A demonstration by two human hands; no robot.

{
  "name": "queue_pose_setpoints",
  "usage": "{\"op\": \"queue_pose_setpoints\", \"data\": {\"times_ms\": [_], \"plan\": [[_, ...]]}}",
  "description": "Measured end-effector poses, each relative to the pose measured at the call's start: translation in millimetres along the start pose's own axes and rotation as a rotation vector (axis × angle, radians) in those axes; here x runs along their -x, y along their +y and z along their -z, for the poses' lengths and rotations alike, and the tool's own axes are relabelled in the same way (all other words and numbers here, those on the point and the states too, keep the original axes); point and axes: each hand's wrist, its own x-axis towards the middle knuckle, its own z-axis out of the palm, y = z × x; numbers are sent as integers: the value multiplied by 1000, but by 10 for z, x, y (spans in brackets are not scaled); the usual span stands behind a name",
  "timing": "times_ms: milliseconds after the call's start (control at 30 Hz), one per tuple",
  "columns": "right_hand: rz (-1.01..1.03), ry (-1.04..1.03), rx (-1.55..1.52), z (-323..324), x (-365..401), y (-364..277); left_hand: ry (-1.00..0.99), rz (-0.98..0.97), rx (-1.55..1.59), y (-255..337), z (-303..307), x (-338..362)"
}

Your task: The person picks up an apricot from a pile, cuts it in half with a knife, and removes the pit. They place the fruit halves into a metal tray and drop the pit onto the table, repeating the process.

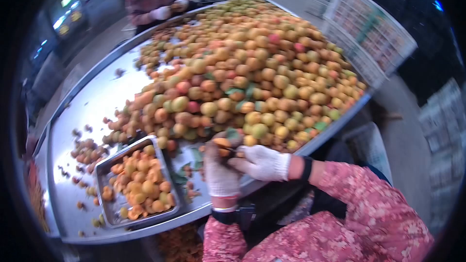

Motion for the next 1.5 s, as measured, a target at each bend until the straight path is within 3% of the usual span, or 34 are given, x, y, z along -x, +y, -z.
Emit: {"op": "queue_pose_setpoints", "data": {"times_ms": [33,67,167,233,333,367,500,533,600,633,667,767,833,867,933,967,1033,1100,1300,1367,1400,1500], "plan": [[149,97,88,-39,7,64,14,-39,-81,24,-5,-8],[173,139,187,-70,3,141,-31,-61,-109,-29,95,-46],[-18,191,463,-8,55,-55,-74,-93,-130,-137,300,-116],[132,286,579,82,102,-75,-63,-25,30,-73,236,-123],[194,372,292,197,136,-134,-61,-6,225,-119,269,-185],[211,416,60,191,97,-81,-62,-16,221,-103,299,-222],[79,381,-171,122,-60,-264,-10,-89,-118,-39,136,-86],[104,359,-93,98,-111,-255,-74,-98,-64,-64,143,-85],[-62,309,72,89,-146,-306,-72,-144,-109,-50,127,-104],[34,318,-147,29,-207,-159,-87,-128,10,-17,41,-82],[20,349,-32,41,-212,-133,-120,-83,79,26,8,-55],[-34,388,-183,86,-189,-171,-167,-40,71,38,-33,-33],[-186,273,-549,153,-134,-214,-179,-12,66,68,-76,3],[-132,307,-639,137,-185,-160,-185,-2,67,53,-83,14],[-133,324,-709,170,-148,-132,-182,-137,-335,21,-98,27],[-130,333,-780,196,-136,-154,-191,-133,-333,38,-142,42],[-94,368,-781,178,-134,-90,-42,-71,-353,102,-239,76],[-70,384,-668,187,-106,-147,-37,-58,-301,40,-186,45],[-40,445,-730,131,-84,-83,75,-77,-54,26,-26,-28],[-69,457,-600,77,-31,-60,140,-118,81,33,42,-48],[40,472,-423,12,-71,55,90,-112,75,49,41,-35],[2,308,-333,-73,-23,32,101,-70,103,-7,93,-55]]}}
